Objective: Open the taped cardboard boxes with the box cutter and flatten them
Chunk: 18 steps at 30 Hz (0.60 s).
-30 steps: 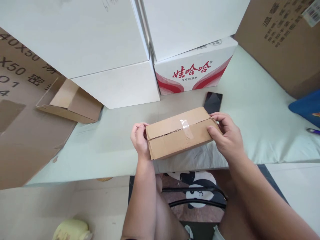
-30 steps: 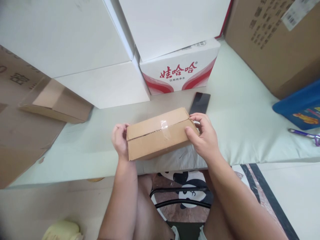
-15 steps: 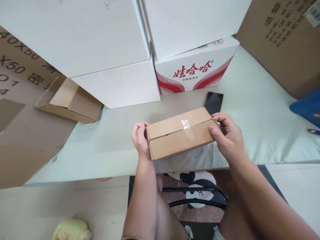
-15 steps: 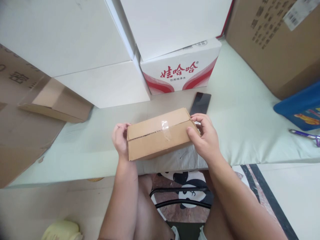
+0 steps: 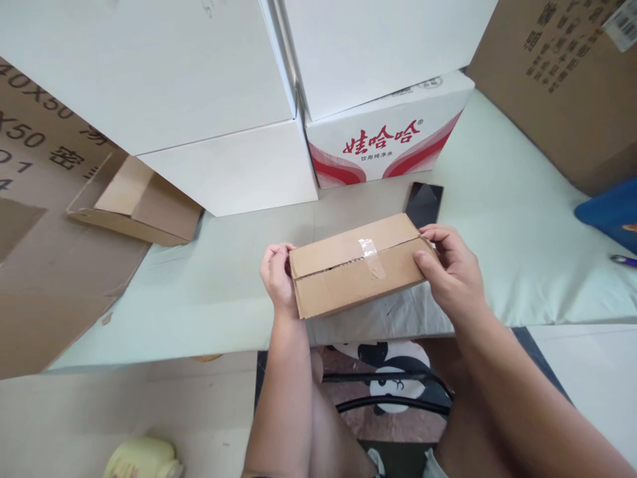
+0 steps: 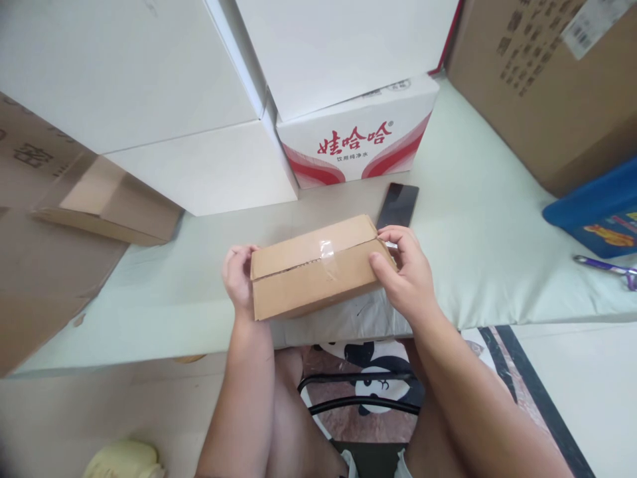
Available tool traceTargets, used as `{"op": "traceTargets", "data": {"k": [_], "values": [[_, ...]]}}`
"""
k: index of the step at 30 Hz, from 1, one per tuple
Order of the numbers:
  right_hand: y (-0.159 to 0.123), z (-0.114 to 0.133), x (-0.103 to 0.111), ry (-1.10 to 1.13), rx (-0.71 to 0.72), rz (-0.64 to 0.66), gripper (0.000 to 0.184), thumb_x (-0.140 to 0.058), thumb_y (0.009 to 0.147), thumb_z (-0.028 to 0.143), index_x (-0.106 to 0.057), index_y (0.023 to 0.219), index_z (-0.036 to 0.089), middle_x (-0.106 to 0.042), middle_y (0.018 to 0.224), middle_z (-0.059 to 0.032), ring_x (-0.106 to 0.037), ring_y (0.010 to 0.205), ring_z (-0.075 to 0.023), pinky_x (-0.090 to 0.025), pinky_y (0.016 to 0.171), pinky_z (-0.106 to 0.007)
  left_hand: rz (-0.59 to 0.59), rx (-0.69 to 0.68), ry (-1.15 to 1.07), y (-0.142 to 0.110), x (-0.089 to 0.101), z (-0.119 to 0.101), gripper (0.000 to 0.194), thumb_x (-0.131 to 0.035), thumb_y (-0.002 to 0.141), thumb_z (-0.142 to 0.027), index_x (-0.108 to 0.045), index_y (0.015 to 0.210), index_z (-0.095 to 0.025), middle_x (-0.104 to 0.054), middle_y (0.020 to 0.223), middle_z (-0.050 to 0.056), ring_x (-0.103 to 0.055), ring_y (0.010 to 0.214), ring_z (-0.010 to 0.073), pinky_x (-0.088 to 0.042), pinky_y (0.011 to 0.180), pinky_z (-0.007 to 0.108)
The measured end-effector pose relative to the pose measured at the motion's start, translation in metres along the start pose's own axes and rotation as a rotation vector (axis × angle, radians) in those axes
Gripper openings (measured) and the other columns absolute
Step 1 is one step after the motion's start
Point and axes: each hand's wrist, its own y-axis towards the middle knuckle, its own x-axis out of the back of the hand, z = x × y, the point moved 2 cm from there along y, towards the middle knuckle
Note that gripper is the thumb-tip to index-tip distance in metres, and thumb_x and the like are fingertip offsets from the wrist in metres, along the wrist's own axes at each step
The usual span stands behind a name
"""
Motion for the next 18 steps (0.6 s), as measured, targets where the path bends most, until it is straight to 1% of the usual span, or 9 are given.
{"op": "traceTargets", "data": {"k": [4,13,15,16,18], "values": [[-0.0004,-0.0002,0.0002,-0.003,-0.007,-0.003,0.018,-0.065,0.083,0.035,-0.06,0.097,0.025,-0.064,0.114,-0.0085,-0.062,0.108,-0.024,-0.053,0.088,-0.039,-0.016,0.021,-0.018,-0.0012,-0.0009,-0.0002,0.032,-0.07,0.066,-0.038,-0.045,0.059,-0.02,-0.057,0.067,-0.001,-0.05,0.058,0.0094,-0.04,0.056,0.022],[-0.0001,-0.0015,-0.0005,-0.009,0.004,-0.015,0.017,-0.064,0.084,0.034,-0.06,0.097,0.025,-0.064,0.114,-0.0086,-0.063,0.107,-0.024,-0.054,0.089,-0.04,-0.002,0.045,-0.022,-0.0017,-0.0008,0.0014,0.037,-0.071,0.065,-0.041,-0.041,0.06,-0.02,-0.056,0.068,0.001,-0.047,0.059,0.0104,-0.039,0.057,0.023],[-0.0001,-0.0013,-0.0005,-0.003,0.009,-0.02,0.016,-0.064,0.084,0.034,-0.06,0.096,0.024,-0.064,0.114,-0.009,-0.063,0.108,-0.0241,-0.055,0.089,-0.04,0.017,0.011,-0.091,-0.004,-0.0002,0.0019,0.037,-0.071,0.068,-0.045,-0.044,0.061,-0.02,-0.054,0.071,0.001,-0.049,0.065,0.0123,-0.042,0.062,0.025],[-0.0001,-0.0015,-0.0003,0.006,0.008,-0.023,0.016,-0.064,0.084,0.034,-0.06,0.097,0.024,-0.064,0.115,-0.0092,-0.063,0.108,-0.0243,-0.055,0.089,-0.04,0.035,-0.035,-0.127,-0.0054,-0.0001,0.0017,0.037,-0.07,0.07,-0.048,-0.046,0.062,-0.02,-0.054,0.073,0.002,-0.051,0.068,0.0137,-0.045,0.067,0.027],[0.0,-0.0022,0.0,0.025,0.002,-0.025,0.017,-0.064,0.085,0.035,-0.061,0.097,0.024,-0.064,0.116,-0.0098,-0.063,0.109,-0.0247,-0.055,0.088,-0.041,0.082,-0.174,-0.151,-0.008,-0.0003,0.0004,0.039,-0.067,0.075,-0.054,-0.052,0.064,-0.02,-0.053,0.076,0.003,-0.054,0.075,0.0166,-0.048,0.076,0.032]]}}
